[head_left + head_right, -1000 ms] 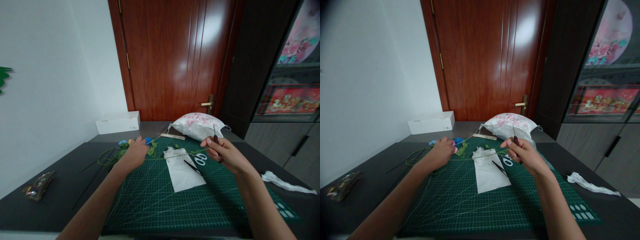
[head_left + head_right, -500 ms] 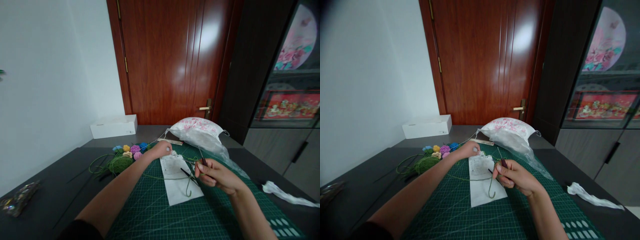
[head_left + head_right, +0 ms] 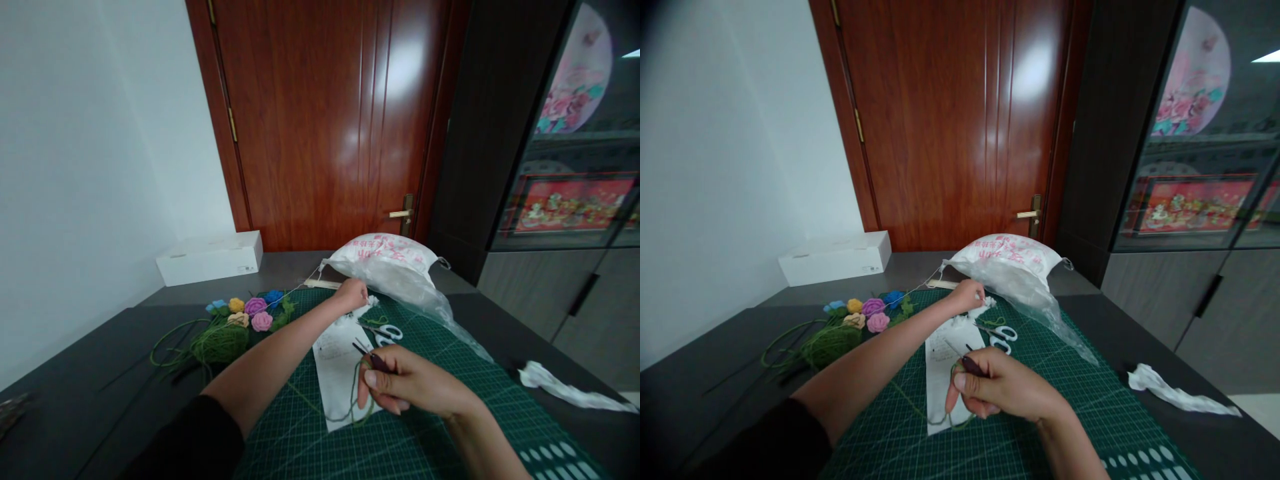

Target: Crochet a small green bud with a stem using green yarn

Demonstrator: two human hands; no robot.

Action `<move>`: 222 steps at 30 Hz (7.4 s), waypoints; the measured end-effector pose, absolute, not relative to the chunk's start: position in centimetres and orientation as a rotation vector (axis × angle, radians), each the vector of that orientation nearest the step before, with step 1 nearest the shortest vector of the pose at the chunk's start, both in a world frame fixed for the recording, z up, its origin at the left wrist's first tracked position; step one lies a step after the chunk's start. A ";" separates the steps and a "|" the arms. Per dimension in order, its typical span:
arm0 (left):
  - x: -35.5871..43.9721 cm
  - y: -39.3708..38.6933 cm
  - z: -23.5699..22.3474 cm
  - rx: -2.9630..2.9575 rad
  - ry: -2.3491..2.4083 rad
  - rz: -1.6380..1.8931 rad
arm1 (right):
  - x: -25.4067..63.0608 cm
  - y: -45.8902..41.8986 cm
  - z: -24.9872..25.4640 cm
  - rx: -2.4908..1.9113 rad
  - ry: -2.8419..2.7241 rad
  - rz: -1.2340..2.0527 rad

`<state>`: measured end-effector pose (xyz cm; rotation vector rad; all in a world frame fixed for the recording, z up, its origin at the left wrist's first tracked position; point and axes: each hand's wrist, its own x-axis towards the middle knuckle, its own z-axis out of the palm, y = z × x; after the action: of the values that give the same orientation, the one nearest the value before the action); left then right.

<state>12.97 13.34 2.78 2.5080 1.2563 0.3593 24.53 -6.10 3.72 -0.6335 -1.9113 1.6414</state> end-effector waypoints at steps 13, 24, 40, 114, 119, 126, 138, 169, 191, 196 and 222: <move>8.6 13.5 3.0 2.642 1.151 -0.005 | 23.1 -6.5 3.2 -0.728 -1.956 1.633; 10.4 14.7 4.0 2.253 1.133 0.309 | 22.9 -6.7 2.9 -0.684 -1.929 1.684; 1.8 1.1 6.6 1.650 0.662 0.342 | 21.0 -3.0 4.7 -0.733 -1.154 1.299; 2.6 3.3 16.0 1.839 0.751 1.456 | 19.1 2.4 13.8 -0.561 -1.330 1.246; 3.8 2.7 15.7 1.786 0.704 1.619 | 17.4 1.8 13.3 -0.624 -1.425 0.937; 3.6 2.1 16.0 1.389 0.551 1.613 | 18.1 2.9 12.6 -0.735 -1.647 0.918; 2.1 2.9 16.6 1.303 0.582 1.674 | 21.5 0.6 14.9 -0.429 -1.583 1.034; 2.3 2.5 16.2 1.323 0.543 1.523 | 19.2 0.8 13.2 -0.605 -1.637 0.338; 2.4 1.9 16.3 1.346 0.391 1.255 | 19.2 2.0 12.5 -0.300 -1.686 -0.072; 2.4 1.7 16.3 1.517 0.509 1.335 | 20.5 1.9 13.1 -0.288 -1.866 -0.327; 3.2 -0.3 17.2 1.487 0.495 1.390 | 18.2 1.9 13.3 -0.234 -1.288 0.824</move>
<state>3.20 -0.27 17.20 1.4870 0.4953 1.3897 18.23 1.90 13.26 -0.2345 -1.2878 0.8244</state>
